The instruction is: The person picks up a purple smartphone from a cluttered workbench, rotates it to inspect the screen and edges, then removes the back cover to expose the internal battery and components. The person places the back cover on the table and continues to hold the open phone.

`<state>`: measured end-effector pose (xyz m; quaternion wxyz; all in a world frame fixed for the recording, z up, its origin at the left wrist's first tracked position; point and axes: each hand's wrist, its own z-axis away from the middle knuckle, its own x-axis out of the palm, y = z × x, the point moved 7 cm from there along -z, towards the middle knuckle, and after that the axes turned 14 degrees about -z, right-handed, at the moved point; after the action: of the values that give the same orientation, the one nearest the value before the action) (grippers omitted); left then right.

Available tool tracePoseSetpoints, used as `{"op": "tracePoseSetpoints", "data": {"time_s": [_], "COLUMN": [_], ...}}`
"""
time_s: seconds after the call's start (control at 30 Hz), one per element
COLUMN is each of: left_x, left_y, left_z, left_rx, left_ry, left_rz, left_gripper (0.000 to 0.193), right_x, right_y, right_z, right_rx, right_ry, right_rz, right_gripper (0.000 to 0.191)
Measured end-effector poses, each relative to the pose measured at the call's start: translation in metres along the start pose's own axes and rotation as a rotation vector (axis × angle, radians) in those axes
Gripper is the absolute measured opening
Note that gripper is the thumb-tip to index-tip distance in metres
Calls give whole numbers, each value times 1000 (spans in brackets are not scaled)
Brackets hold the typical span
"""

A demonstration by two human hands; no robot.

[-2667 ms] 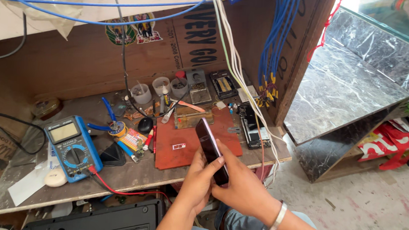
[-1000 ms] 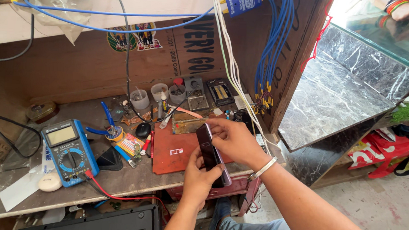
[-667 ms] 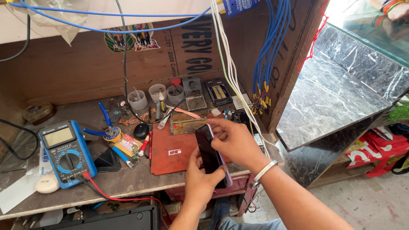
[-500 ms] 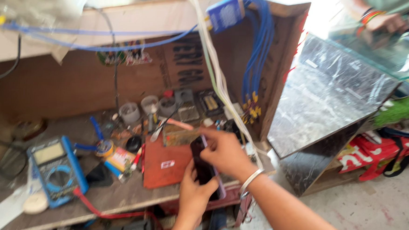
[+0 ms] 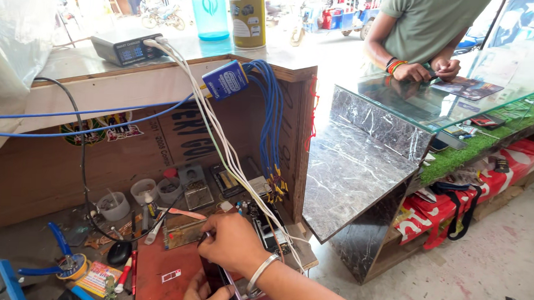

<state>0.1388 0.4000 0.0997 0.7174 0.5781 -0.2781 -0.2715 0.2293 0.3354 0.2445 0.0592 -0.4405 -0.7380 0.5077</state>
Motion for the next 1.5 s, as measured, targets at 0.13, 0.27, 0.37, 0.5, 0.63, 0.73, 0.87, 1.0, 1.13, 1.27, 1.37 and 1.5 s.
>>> {"op": "tracePoseSetpoints", "data": {"time_s": [0.13,0.27,0.37,0.5,0.63,0.73,0.87,1.0,1.13,1.27,1.37,1.5], "left_x": [-2,-2,-1,-5,-4,-4,-6,-2,-5,-21,-26,-28], "left_y": [0,1,1,-2,-2,-2,-8,1,10,23,23,22], "left_z": [2,1,3,8,6,4,5,8,13,23,25,16], "left_rx": [-44,-56,-38,-69,-106,-71,-62,93,126,86,-10,-21], "left_ry": [-30,-75,-88,13,42,41,15,-26,-24,32,-13,-12], "left_rz": [10,-5,-26,-86,-85,-94,-93,-138,-258,-477,-496,-441], "left_gripper": [86,86,85,82,82,83,81,83,90,96,98,109], "right_x": [5,2,-4,-7,-8,-3,1,-5,3,11,14,11], "right_y": [4,-2,1,9,9,6,4,2,22,23,26,28], "right_z": [-3,-7,-7,-6,-12,-10,-12,-18,-13,-12,-11,-9], "right_rx": [17,-35,9,123,84,24,12,36,452,526,600,648], "right_ry": [10,29,24,-19,-100,-134,-163,-222,-305,-378,-404,-393], "right_rz": [-17,-35,-77,-124,-153,-55,-99,-183,-499,-704,-748,-786], "right_gripper": [22,16,16,17,20,20,21,21,19,19,15,18]}}
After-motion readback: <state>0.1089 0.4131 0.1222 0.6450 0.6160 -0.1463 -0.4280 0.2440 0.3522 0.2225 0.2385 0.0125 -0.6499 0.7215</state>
